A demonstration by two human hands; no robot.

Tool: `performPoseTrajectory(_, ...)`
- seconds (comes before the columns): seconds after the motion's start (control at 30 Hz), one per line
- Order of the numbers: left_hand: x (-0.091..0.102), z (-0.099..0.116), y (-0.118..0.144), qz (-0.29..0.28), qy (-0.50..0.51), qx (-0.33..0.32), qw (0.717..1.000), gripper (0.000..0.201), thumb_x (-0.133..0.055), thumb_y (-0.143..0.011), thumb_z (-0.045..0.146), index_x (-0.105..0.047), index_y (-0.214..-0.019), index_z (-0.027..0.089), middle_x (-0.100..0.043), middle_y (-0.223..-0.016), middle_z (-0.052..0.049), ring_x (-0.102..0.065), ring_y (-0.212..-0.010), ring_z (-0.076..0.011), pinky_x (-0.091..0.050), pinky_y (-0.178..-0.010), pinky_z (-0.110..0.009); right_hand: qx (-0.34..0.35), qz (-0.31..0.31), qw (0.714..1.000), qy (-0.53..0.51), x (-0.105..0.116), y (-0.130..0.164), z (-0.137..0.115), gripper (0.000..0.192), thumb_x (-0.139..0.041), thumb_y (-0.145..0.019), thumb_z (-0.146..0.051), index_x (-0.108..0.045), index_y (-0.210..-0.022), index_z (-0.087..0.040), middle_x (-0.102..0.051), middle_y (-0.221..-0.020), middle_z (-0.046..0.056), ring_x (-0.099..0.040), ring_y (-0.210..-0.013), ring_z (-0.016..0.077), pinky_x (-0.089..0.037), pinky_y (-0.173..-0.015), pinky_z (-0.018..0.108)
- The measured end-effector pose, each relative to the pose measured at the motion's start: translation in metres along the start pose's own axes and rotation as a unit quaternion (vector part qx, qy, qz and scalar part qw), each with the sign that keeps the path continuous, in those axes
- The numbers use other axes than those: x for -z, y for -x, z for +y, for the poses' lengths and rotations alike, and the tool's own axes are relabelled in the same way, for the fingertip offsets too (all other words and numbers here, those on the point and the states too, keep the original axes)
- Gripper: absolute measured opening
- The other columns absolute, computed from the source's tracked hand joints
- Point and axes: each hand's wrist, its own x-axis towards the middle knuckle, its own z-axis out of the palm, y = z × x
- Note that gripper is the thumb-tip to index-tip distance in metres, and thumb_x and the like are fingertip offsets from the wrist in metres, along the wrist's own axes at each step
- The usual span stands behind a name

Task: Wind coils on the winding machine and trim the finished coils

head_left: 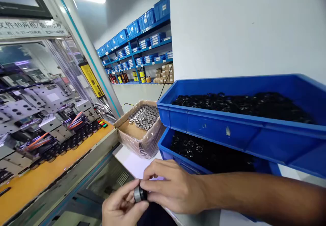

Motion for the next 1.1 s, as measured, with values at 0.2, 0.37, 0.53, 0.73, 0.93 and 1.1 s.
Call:
performPoseTrajectory(0.2,0.001,-0.002,-0.005,-0.109,0.040,-0.032,0.993,0.047,-0.091,-0.051,0.005,-0.082,-0.091,0.026,-0.082,-0.085,-0.006,-0.078,-0.075,-0.0256,-0.065,-0.070,-0.026,0.033,-0.044,0.998,0.041,0.006,0.001,-0.001,0.016,-0.053,-0.098,-0.018,-0.064,-0.102,-0.008,-0.066,-0.089,0.008,-0.057,-0.075,0.0160,-0.049,-0.066,0.027)
performPoseTrajectory(0.37,-0.019,-0.012,0.005,-0.045,0.135,-0.049,0.989,0.037,-0.092,-0.056,0.017,-0.081,-0.089,0.029,-0.082,-0.091,-0.004,-0.078,-0.082,-0.0238,-0.064,-0.074,-0.025,0.115,-0.014,0.989,0.091,0.004,0.001,0.000,0.026,-0.041,-0.101,-0.017,-0.060,-0.103,-0.001,-0.065,-0.081,0.011,-0.060,-0.076,0.0210,-0.053,-0.065,0.033)
performPoseTrajectory(0.53,-0.013,0.007,0.000,-0.058,-0.060,-0.252,0.964,0.039,-0.090,-0.062,0.019,-0.080,-0.099,0.026,-0.080,-0.087,-0.005,-0.076,-0.075,-0.0183,-0.062,-0.070,-0.019,0.050,-0.014,0.998,0.029,-0.001,0.004,-0.007,0.020,-0.045,-0.094,-0.004,-0.059,-0.107,-0.003,-0.066,-0.088,0.012,-0.063,-0.087,0.0203,-0.057,-0.076,0.033)
performPoseTrajectory(0.73,-0.001,0.017,-0.001,-0.064,-0.159,-0.351,0.920,0.032,-0.081,-0.073,0.012,-0.078,-0.102,0.022,-0.078,-0.081,-0.005,-0.074,-0.068,-0.0141,-0.059,-0.067,-0.016,-0.028,-0.026,0.997,-0.067,-0.006,0.006,-0.014,0.029,-0.050,-0.086,0.004,-0.060,-0.112,-0.005,-0.065,-0.091,0.012,-0.062,-0.086,0.0189,-0.059,-0.077,0.033)
performPoseTrajectory(0.93,-0.012,-0.004,0.002,-0.061,0.041,-0.143,0.987,0.025,-0.086,-0.068,0.025,-0.079,-0.092,0.025,-0.075,-0.088,-0.006,-0.071,-0.078,-0.0158,-0.057,-0.071,-0.020,0.003,-0.011,1.000,0.014,-0.006,0.004,-0.014,0.026,-0.051,-0.087,0.001,-0.059,-0.110,-0.006,-0.066,-0.092,0.012,-0.064,-0.088,0.0206,-0.059,-0.079,0.035)
performPoseTrajectory(1.1,-0.016,-0.023,0.008,-0.114,0.261,0.091,0.954,0.035,-0.076,-0.078,0.044,-0.075,-0.109,0.027,-0.076,-0.089,-0.007,-0.069,-0.080,-0.0154,-0.054,-0.078,-0.024,-0.020,-0.002,0.999,-0.032,-0.005,-0.001,-0.011,0.022,-0.053,-0.092,-0.005,-0.057,-0.113,-0.010,-0.066,-0.097,0.012,-0.063,-0.093,0.0189,-0.059,-0.082,0.035)
